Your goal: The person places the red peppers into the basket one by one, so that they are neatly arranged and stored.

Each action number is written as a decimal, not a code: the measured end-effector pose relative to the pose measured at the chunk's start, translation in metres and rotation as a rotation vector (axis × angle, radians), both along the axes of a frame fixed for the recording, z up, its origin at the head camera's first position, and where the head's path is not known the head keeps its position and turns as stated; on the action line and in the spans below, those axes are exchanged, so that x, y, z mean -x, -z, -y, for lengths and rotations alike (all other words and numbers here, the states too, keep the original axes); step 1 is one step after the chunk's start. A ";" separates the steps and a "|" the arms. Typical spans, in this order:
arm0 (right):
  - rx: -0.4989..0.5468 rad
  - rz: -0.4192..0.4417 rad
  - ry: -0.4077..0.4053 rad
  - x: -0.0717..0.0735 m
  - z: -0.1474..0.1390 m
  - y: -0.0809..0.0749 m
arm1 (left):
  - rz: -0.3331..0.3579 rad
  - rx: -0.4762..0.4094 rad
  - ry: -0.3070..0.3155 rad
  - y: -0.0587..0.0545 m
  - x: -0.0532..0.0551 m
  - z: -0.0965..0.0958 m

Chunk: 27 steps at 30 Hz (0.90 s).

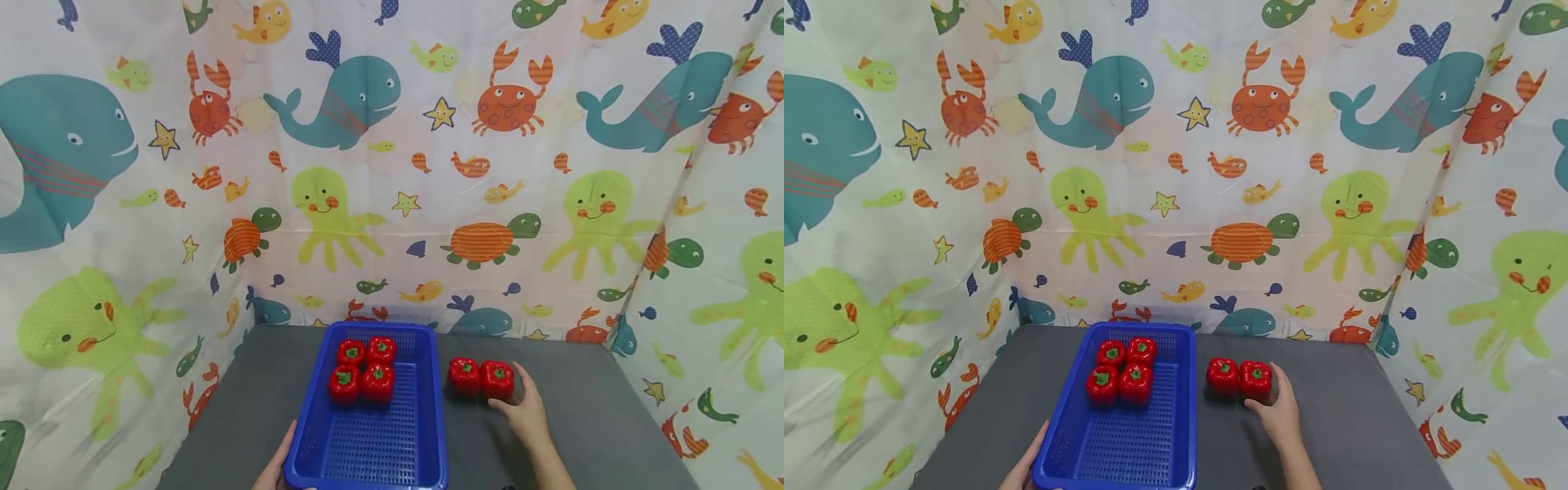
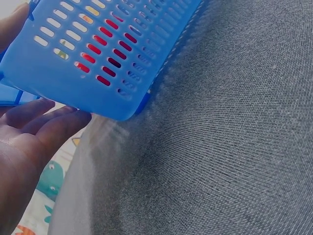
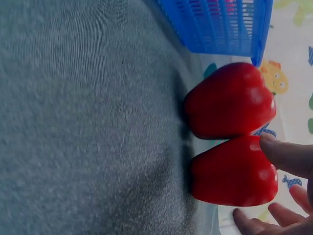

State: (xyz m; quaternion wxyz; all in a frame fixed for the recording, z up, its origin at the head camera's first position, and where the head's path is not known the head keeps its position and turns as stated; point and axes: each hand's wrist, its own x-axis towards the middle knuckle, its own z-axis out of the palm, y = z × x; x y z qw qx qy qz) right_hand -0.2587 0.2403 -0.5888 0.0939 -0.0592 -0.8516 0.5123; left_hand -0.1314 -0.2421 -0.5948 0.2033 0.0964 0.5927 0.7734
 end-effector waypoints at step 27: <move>-0.057 0.080 0.001 0.011 -0.019 0.009 | 0.016 0.085 0.047 -0.006 0.005 0.003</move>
